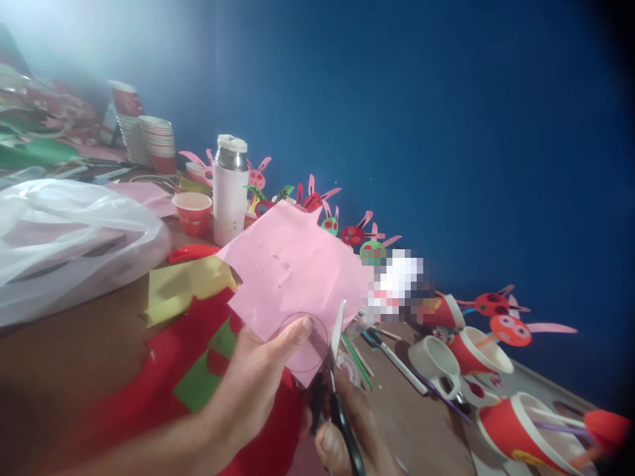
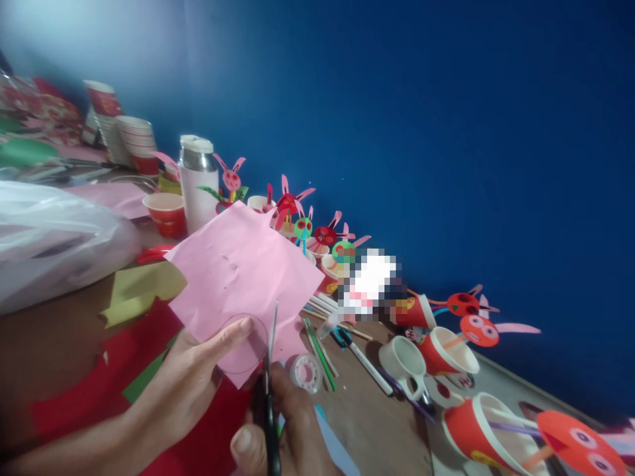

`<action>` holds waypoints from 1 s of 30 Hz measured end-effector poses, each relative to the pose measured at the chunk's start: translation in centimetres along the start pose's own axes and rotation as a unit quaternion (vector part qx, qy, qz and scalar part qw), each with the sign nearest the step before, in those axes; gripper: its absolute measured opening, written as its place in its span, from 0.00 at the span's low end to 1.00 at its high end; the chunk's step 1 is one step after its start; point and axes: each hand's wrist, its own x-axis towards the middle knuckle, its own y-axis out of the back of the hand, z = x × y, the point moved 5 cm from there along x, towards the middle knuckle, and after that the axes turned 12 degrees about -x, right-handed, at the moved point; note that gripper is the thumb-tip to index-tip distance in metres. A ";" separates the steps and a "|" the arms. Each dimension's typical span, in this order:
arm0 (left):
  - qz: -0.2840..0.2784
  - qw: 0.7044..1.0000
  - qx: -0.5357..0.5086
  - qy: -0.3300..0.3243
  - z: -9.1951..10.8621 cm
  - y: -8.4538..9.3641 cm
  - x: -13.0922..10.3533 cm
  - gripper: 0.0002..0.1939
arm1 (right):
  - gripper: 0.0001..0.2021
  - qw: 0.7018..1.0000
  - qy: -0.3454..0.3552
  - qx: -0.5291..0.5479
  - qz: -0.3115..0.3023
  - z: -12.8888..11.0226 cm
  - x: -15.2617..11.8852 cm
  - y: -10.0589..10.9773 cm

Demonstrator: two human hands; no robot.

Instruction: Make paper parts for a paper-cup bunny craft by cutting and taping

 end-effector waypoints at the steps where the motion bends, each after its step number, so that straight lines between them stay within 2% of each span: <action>1: -0.008 1.000 0.002 0.000 -0.2 0.2 0.1 0.07 | 0.29 1.000 -0.001 0.005 -0.011 0.0 0.3 0.0; 6: -0.020 1.000 0.001 -0.002 -0.3 0.5 0.3 0.08 | 0.30 0.997 -0.002 0.031 -0.069 0.0 1.3 -0.2; 12: -0.018 1.000 -0.004 0.011 -0.3 0.2 0.4 0.11 | 0.29 0.997 -0.014 0.065 -0.026 -0.2 0.4 -0.6; 18: -0.027 0.999 -0.017 0.007 -0.6 0.4 0.5 0.10 | 0.29 0.997 -0.009 0.052 -0.061 -0.6 0.9 -0.4; 22: -0.033 0.999 -0.021 0.009 -0.5 0.4 0.3 0.10 | 0.26 0.996 -0.003 0.044 -0.082 -1.0 1.9 -0.3; 26: -0.030 0.999 -0.014 0.018 -0.3 0.3 0.1 0.10 | 0.26 0.993 -0.010 0.073 -0.096 -0.7 1.8 -0.7; 30: -0.033 0.999 -0.002 0.024 0.0 -0.1 0.1 0.11 | 0.24 0.994 -0.029 0.085 -0.059 0.5 1.0 -0.9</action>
